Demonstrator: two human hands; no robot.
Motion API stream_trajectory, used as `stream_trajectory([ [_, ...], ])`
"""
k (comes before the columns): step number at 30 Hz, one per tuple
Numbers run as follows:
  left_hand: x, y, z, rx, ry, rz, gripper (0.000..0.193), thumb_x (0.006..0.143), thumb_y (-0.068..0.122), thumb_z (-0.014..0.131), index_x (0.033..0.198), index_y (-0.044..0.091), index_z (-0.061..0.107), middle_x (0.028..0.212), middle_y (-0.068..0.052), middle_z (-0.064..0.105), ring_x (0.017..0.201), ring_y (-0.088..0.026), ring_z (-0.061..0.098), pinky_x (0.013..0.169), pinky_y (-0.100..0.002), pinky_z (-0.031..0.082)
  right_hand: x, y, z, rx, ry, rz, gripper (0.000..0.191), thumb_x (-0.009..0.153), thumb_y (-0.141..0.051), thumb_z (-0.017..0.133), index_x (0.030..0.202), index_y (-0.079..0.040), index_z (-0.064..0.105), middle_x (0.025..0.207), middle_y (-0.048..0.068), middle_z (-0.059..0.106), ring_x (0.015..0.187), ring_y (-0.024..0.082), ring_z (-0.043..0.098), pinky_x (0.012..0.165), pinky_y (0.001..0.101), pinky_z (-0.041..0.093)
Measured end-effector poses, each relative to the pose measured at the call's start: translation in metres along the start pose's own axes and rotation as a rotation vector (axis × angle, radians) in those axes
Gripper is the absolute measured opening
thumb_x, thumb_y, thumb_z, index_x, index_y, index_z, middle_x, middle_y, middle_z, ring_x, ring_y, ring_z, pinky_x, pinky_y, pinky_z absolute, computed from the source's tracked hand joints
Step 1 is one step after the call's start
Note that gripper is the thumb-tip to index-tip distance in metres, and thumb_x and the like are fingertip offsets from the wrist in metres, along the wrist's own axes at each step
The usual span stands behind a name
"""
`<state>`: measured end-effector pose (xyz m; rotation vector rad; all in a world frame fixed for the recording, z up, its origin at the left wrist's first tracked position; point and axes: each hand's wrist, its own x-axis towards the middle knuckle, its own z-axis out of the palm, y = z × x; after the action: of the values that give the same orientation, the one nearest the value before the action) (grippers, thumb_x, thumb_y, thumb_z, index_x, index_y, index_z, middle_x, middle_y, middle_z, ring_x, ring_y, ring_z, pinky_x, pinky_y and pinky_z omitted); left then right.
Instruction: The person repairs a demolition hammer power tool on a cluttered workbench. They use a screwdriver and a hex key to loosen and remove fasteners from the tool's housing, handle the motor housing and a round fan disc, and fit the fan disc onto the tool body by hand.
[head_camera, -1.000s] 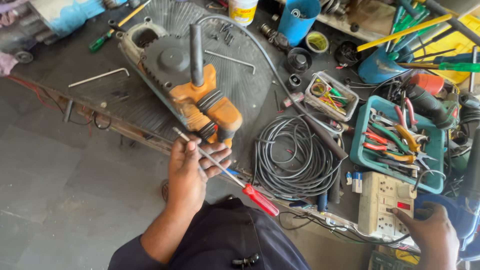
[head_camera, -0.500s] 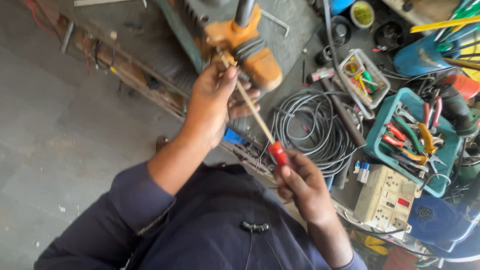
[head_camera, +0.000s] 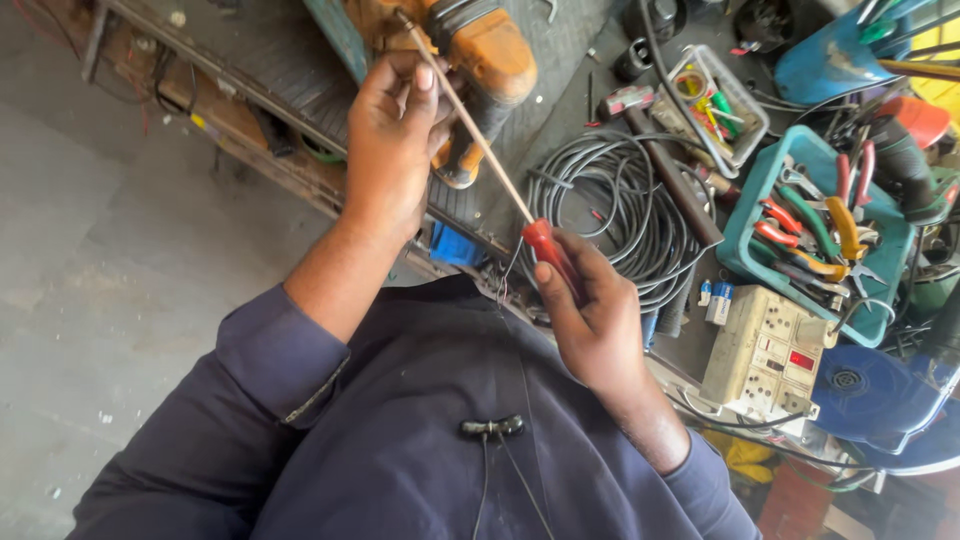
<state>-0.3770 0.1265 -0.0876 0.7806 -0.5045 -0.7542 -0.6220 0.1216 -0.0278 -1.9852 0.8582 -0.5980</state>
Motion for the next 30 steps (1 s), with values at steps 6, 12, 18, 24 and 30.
stream_trajectory([
  [6, -0.005, 0.011, 0.006, -0.026, -0.022, -0.076, 0.025, 0.103, 0.035, 0.065, 0.109, 0.012, 0.06, 0.104, -0.001, 0.067, 0.085, -0.008, 0.061, 0.071, -0.023, 0.046, -0.003, -0.01, 0.006, -0.242, 0.136, -0.153, 0.037, 0.1, -0.019, 0.068, 0.131, 0.0, 0.065, 0.092, 0.017, 0.074, 0.081, 0.019, 0.076, 0.072, 0.0314, 0.056],
  [12, -0.008, 0.013, 0.005, -0.049, -0.107, -0.091, 0.021, 0.106, 0.034, 0.067, 0.104, 0.014, 0.059, 0.091, 0.005, 0.057, 0.076, -0.004, 0.049, 0.068, -0.023, 0.04, -0.017, -0.012, 0.004, -0.339, 0.176, -0.204, 0.037, 0.1, -0.023, 0.068, 0.129, 0.0, 0.066, 0.089, 0.021, 0.073, 0.081, 0.033, 0.075, 0.07, 0.0375, 0.056],
  [18, -0.006, 0.02, 0.007, -0.04, -0.097, -0.131, 0.021, 0.105, 0.035, 0.064, 0.099, 0.016, 0.058, 0.084, 0.008, 0.055, 0.074, -0.003, 0.051, 0.077, -0.029, 0.051, -0.016, -0.023, 0.007, -0.341, 0.176, -0.215, 0.037, 0.102, -0.024, 0.065, 0.13, 0.0, 0.065, 0.09, 0.021, 0.073, 0.083, 0.035, 0.075, 0.072, 0.0395, 0.056],
  [24, -0.002, 0.021, 0.005, -0.059, -0.131, -0.111, 0.022, 0.106, 0.036, 0.064, 0.1, 0.015, 0.058, 0.085, 0.007, 0.057, 0.07, -0.002, 0.047, 0.076, -0.029, 0.048, -0.013, -0.025, 0.01, -0.361, 0.173, -0.216, 0.039, 0.101, -0.025, 0.066, 0.13, 0.001, 0.065, 0.092, 0.022, 0.073, 0.085, 0.036, 0.075, 0.073, 0.0396, 0.056],
  [30, 0.006, 0.013, -0.002, 0.062, -0.024, -0.156, 0.037, 0.1, 0.046, 0.06, 0.119, 0.014, 0.057, 0.113, -0.001, 0.062, 0.095, -0.012, 0.059, 0.086, -0.037, 0.049, 0.0, -0.023, 0.002, 0.167, 0.0, -0.037, 0.041, 0.107, -0.024, 0.063, 0.138, 0.002, 0.061, 0.086, 0.005, 0.066, 0.069, 0.015, 0.061, 0.061, 0.0285, 0.048],
])
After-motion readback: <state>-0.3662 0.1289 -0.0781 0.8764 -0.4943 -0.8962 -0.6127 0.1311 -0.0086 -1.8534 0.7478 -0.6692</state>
